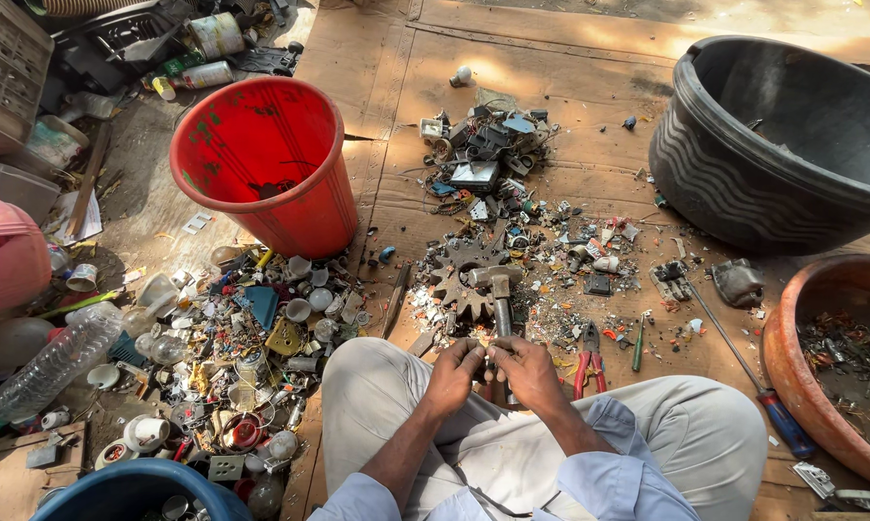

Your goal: The person sits on a cardboard-covered floor and uses a hammer and pliers to dismantle small electronic components. They repeatedly strike the components to break them apart and separate the internal parts, sorting the resulting debris into nearby buckets.

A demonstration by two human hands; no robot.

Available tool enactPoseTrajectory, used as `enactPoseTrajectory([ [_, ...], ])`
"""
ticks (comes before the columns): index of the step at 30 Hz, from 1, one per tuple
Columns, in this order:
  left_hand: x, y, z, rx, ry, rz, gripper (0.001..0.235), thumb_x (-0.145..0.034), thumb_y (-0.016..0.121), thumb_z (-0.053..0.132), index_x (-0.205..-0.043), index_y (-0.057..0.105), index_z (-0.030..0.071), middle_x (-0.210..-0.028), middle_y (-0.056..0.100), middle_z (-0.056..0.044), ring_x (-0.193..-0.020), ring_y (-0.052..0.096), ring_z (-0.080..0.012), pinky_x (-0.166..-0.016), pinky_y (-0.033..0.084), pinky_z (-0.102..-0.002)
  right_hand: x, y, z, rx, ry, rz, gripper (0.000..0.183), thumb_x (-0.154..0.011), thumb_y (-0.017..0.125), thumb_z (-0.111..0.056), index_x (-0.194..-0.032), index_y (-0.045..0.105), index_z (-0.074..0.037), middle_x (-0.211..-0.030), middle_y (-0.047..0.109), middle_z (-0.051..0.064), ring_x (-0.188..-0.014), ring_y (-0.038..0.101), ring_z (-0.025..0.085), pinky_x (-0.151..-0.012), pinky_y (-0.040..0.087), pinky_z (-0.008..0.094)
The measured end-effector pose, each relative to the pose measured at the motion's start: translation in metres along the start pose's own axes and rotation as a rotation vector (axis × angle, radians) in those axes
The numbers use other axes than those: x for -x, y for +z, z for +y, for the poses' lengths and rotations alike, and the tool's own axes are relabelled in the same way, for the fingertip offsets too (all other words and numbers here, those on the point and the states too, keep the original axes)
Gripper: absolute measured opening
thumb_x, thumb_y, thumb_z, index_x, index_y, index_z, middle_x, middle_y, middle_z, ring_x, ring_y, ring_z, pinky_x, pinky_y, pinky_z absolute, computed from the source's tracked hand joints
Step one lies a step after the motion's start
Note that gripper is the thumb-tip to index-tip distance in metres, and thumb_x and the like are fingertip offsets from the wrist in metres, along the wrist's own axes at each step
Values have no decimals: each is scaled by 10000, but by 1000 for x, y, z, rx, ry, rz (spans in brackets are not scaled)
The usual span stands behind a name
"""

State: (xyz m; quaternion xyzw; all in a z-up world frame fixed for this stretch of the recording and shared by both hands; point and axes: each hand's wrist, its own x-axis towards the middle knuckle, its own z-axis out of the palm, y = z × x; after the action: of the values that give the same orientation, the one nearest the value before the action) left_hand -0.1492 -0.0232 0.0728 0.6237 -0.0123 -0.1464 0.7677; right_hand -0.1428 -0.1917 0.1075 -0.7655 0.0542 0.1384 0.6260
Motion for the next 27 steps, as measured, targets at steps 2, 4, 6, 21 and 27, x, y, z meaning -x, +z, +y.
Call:
enactPoseTrajectory([
  [2,1,4,2,-83,13,63,216,-1053,557,169,-1032,658,-21,-807,677,-46,-698,623,-108,-651,516,-273,-3,0,7,-12,32,9,260,-967,662,-114,-1153,716,59,-771,723,61,-605,644,96,-528,491,248],
  [4,3,7,7,-186,27,111,216,-1046,563,170,-1009,665,-16,-777,673,-52,-674,622,-112,-630,515,-284,-6,2,11,-45,33,-2,259,-960,630,-100,-1155,708,52,-786,727,53,-606,651,97,-514,502,250],
  [6,5,8,14,-308,41,147,227,-1041,564,181,-989,675,-10,-757,669,-56,-653,626,-118,-609,517,-298,-6,3,13,-31,43,9,261,-964,622,-90,-1173,700,46,-752,715,73,-581,632,111,-514,502,250],
  [21,-81,-26,7,-543,32,521,228,-971,617,231,-1064,725,54,-881,720,-100,-764,673,-189,-699,549,-376,-23,-11,17,-519,105,135,145,-1000,607,-144,-1014,664,-12,-869,731,136,-645,675,181,-540,539,307],
  [27,-148,-40,8,-611,-38,671,241,-946,595,255,-1087,677,78,-942,598,-211,-851,581,-374,-734,458,-501,-34,-17,22,-966,266,30,156,-924,461,-150,-896,585,-60,-835,728,199,-647,726,283,-557,594,417],
])
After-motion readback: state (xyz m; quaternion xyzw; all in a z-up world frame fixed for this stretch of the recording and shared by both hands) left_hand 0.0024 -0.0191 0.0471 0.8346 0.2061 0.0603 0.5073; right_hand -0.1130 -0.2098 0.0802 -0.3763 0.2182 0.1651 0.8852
